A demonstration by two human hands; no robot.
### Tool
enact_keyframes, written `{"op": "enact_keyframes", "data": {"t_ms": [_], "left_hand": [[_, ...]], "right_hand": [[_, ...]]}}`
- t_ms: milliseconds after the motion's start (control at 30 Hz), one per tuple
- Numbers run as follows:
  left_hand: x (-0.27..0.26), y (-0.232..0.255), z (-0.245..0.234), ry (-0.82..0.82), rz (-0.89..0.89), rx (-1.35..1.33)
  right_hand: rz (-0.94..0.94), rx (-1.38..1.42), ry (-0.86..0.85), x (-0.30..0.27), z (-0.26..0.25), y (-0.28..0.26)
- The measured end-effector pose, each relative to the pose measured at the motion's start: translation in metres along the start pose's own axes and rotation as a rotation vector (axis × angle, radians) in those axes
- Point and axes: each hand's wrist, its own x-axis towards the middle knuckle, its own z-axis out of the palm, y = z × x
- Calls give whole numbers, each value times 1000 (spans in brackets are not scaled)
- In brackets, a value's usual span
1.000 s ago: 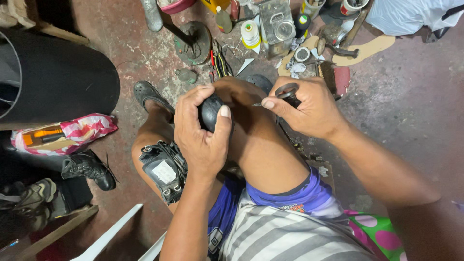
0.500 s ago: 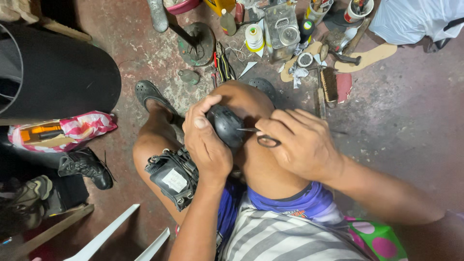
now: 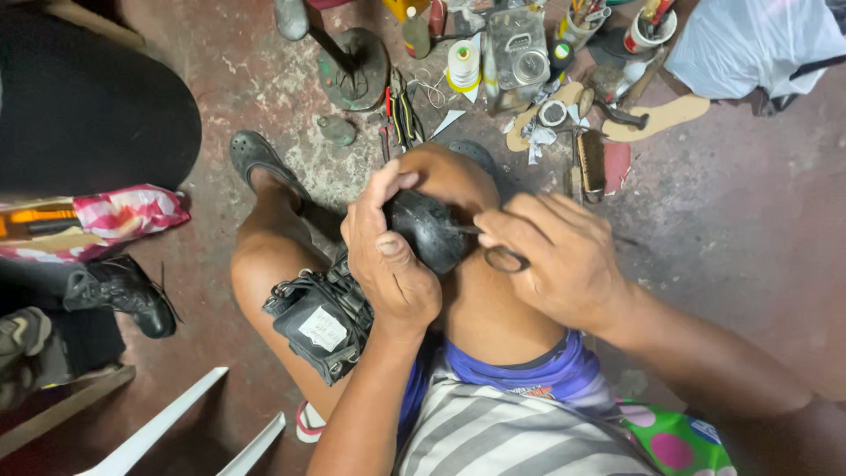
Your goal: The person picks up a black shoe and uses a pointed tool to work on the sole and heel area. They then wipe the shoe with a white cloth and continue to scrape and clean the sole with the tool.
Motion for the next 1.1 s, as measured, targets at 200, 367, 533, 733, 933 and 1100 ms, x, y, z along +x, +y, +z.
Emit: {"op": "enact_keyframes", "data": {"t_ms": [200,367,533,733,933,1100], "left_hand": [[-9,1,2,40,-48,-2],[-10,-4,7,65,-5,25],[-11,2,5,48,-14,-11],[0,4,-13,-13,-135,-45],[-2,2,-7,1,-150,28],[-5,2,0,52,-130,28]], "right_hand": [[-13,-124,-123,-7,-4,-9],[7,-227,-122,11,7,-7],[87,-70,-76,12,5,8],[99,-12,-221,-17,-7,-7],[41,-56,-206,-25,-2,-13],[-8,-126,-145,-18,7,-16]]}}
